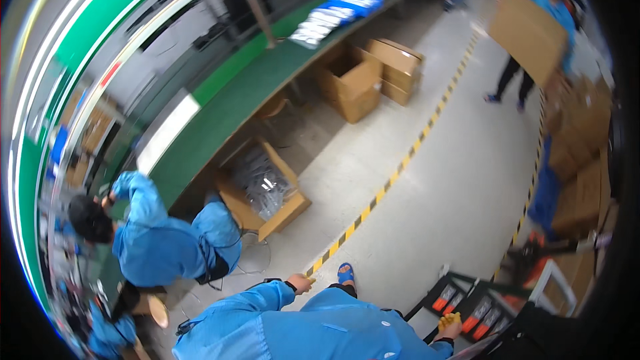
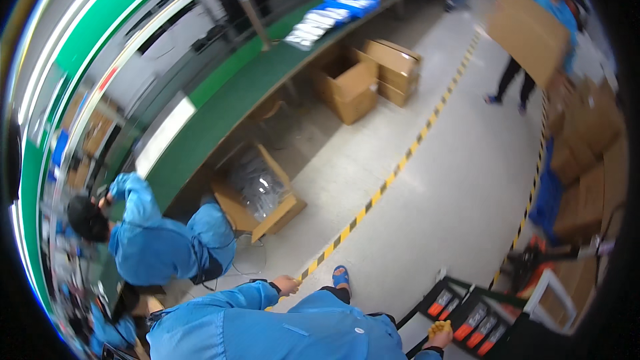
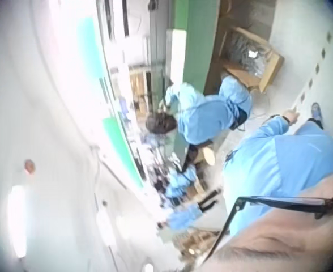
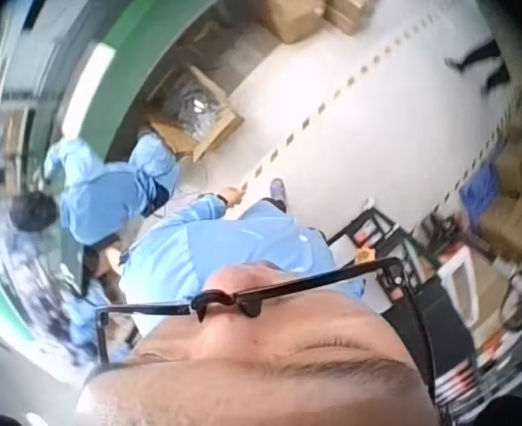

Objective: Assembling and inspecting handheld electronic devices and plastic covers on a production line.

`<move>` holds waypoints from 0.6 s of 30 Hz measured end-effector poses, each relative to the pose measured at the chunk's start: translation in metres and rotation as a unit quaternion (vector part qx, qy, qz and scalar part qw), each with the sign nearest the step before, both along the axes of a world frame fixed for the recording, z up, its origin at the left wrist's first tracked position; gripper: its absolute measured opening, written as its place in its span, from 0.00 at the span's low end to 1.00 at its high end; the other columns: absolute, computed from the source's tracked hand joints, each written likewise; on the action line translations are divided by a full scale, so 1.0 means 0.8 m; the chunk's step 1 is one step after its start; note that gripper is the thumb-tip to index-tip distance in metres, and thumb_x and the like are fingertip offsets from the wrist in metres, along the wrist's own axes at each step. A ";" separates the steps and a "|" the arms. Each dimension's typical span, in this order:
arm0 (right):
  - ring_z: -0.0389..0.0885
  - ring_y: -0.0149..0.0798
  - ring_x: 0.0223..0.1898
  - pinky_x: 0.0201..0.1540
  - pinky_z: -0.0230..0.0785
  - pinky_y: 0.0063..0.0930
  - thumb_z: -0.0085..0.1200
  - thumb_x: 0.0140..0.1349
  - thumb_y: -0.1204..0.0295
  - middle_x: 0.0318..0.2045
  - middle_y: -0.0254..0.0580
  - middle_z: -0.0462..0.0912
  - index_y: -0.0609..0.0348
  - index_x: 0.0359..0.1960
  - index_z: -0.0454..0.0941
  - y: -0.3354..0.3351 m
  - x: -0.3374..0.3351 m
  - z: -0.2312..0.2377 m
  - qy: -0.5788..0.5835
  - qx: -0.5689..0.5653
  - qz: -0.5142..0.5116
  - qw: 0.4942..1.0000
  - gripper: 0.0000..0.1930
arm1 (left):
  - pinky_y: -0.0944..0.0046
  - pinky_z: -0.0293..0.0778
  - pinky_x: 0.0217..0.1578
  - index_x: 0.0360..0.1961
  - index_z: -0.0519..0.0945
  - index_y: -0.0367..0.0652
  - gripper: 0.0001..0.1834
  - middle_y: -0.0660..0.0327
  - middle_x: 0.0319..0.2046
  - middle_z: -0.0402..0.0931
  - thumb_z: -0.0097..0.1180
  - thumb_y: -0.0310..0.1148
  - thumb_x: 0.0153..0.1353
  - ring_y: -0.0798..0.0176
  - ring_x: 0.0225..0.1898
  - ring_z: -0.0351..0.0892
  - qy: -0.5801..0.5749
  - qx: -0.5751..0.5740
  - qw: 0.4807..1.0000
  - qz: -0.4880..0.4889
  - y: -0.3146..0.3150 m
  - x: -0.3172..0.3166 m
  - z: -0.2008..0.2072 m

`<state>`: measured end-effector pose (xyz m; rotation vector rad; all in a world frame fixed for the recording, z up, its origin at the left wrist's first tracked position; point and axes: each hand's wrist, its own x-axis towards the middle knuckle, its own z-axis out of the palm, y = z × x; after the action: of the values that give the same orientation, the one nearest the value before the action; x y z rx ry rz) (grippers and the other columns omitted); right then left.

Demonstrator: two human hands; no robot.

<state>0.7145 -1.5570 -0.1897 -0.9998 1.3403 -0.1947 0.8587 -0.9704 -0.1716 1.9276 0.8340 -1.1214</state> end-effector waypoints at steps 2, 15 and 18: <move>0.77 0.34 0.27 0.33 0.70 0.31 0.52 0.67 0.49 0.24 0.31 0.80 0.47 0.29 0.77 0.017 0.094 0.021 -0.088 0.087 0.031 0.992 0.17 | 0.54 0.76 0.38 0.35 0.85 0.40 0.27 0.53 0.29 0.84 0.54 0.56 0.61 0.52 0.34 0.83 0.003 -0.035 0.999 0.028 0.006 -0.008 -0.011; 0.79 0.40 0.35 0.41 0.72 0.39 0.50 0.67 0.48 0.30 0.34 0.81 0.49 0.37 0.79 0.287 0.490 0.158 -0.094 0.251 0.569 0.778 0.18 | 0.53 0.72 0.31 0.27 0.83 0.39 0.25 0.53 0.24 0.82 0.52 0.51 0.64 0.54 0.27 0.80 -0.148 0.029 0.914 0.377 0.016 -0.193 0.000; 0.79 0.41 0.38 0.42 0.73 0.39 0.51 0.67 0.51 0.37 0.38 0.81 0.53 0.42 0.77 0.393 0.521 0.160 -0.057 0.248 0.687 0.680 0.18 | 0.56 0.74 0.31 0.34 0.83 0.37 0.23 0.53 0.30 0.83 0.53 0.50 0.65 0.58 0.31 0.81 -0.092 0.023 0.884 0.458 -0.020 -0.278 0.002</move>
<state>1.1315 -1.2426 -0.0618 -1.2220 0.1881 1.1816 0.6364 -0.9866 -0.1699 1.3407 1.4448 -0.3323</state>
